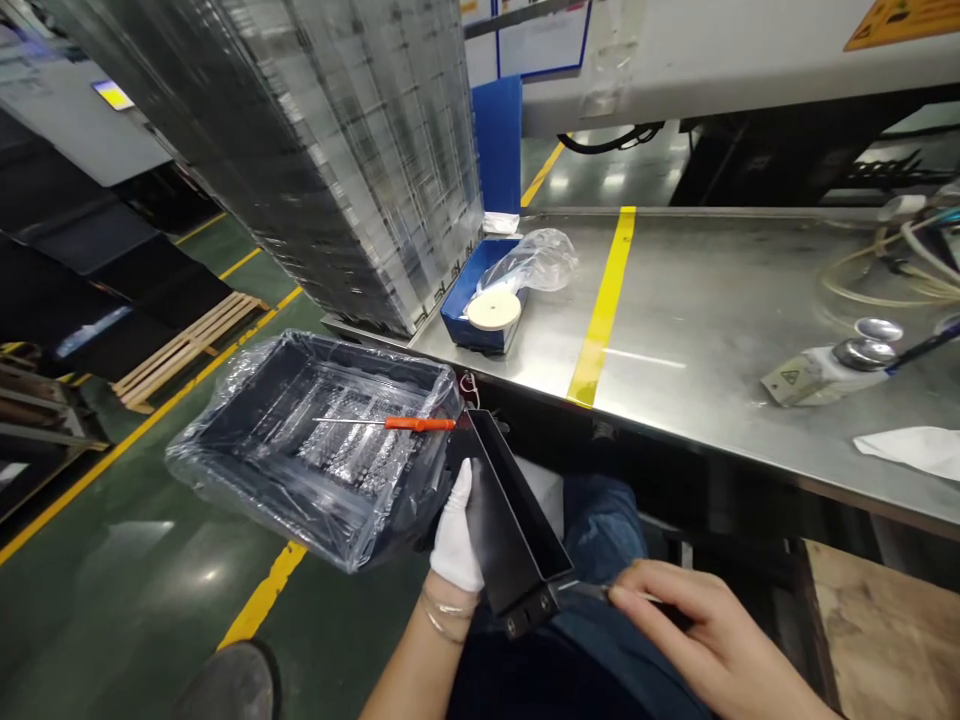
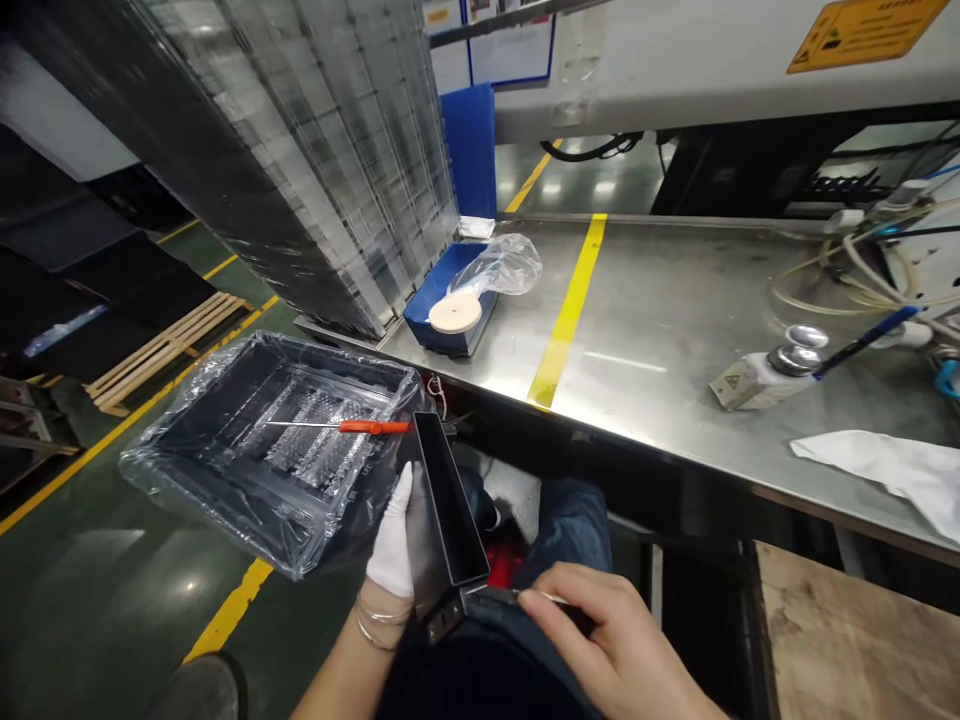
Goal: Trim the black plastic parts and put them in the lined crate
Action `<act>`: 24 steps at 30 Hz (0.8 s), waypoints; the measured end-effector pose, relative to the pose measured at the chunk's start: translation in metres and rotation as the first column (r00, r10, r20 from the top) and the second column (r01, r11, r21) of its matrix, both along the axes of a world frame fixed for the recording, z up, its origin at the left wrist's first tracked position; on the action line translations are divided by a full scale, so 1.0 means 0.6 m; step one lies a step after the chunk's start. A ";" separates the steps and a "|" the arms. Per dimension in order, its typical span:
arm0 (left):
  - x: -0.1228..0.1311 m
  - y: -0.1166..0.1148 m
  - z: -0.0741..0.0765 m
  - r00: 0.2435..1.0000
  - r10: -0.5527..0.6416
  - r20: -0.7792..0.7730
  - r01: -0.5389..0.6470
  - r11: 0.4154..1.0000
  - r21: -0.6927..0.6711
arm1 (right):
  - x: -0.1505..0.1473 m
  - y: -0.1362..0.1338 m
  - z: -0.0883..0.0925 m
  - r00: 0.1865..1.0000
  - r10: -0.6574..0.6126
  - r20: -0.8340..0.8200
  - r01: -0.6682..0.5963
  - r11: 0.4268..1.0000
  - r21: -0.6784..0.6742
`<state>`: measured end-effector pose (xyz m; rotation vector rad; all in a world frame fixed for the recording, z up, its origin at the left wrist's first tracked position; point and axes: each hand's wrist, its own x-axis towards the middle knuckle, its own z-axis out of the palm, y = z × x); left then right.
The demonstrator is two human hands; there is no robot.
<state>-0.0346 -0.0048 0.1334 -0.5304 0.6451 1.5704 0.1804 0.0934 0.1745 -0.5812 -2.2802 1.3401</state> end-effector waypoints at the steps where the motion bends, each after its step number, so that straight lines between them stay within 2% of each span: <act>1: -0.003 -0.001 0.003 1.000 -0.008 0.002 0.008 1.000 -0.014 | -0.001 -0.004 -0.002 0.999 0.030 0.011 -0.030 0.999 0.011; 3: -0.008 -0.003 0.005 1.000 0.029 0.005 -0.029 0.999 0.015 | -0.003 -0.007 -0.007 0.995 0.097 0.033 -0.098 0.994 0.044; 6: -0.017 -0.010 -0.003 0.994 0.109 0.011 -0.109 0.981 0.163 | -0.004 -0.006 -0.010 0.986 0.164 0.034 -0.166 0.984 0.070; 9: -0.023 -0.015 -0.014 0.998 0.060 -0.035 -0.051 0.973 0.225 | -0.005 -0.009 -0.010 0.993 0.119 -0.013 -0.118 0.991 0.069; 11: -0.024 -0.013 -0.013 0.997 0.042 -0.071 -0.030 0.987 0.158 | -0.004 -0.012 -0.010 0.990 0.139 -0.006 -0.138 0.988 0.063; 14: -0.021 0.003 0.000 0.995 0.081 -0.065 -0.081 0.997 0.002 | 0.001 -0.012 -0.011 0.980 0.196 0.039 -0.196 0.980 0.013; 17: -0.012 0.023 0.015 0.983 0.148 -0.109 -0.161 0.979 -0.123 | 0.008 0.001 -0.013 0.997 0.068 0.023 -0.067 0.996 -0.059; 20: 0.003 0.036 0.025 0.970 0.207 -0.126 -0.223 0.965 -0.138 | 0.015 0.016 -0.020 0.996 -0.079 0.033 0.083 0.990 -0.117; 24: 0.022 0.041 0.032 0.969 0.218 -0.119 -0.232 0.965 -0.122 | 0.027 0.021 -0.043 0.991 -0.087 0.103 0.107 0.971 -0.213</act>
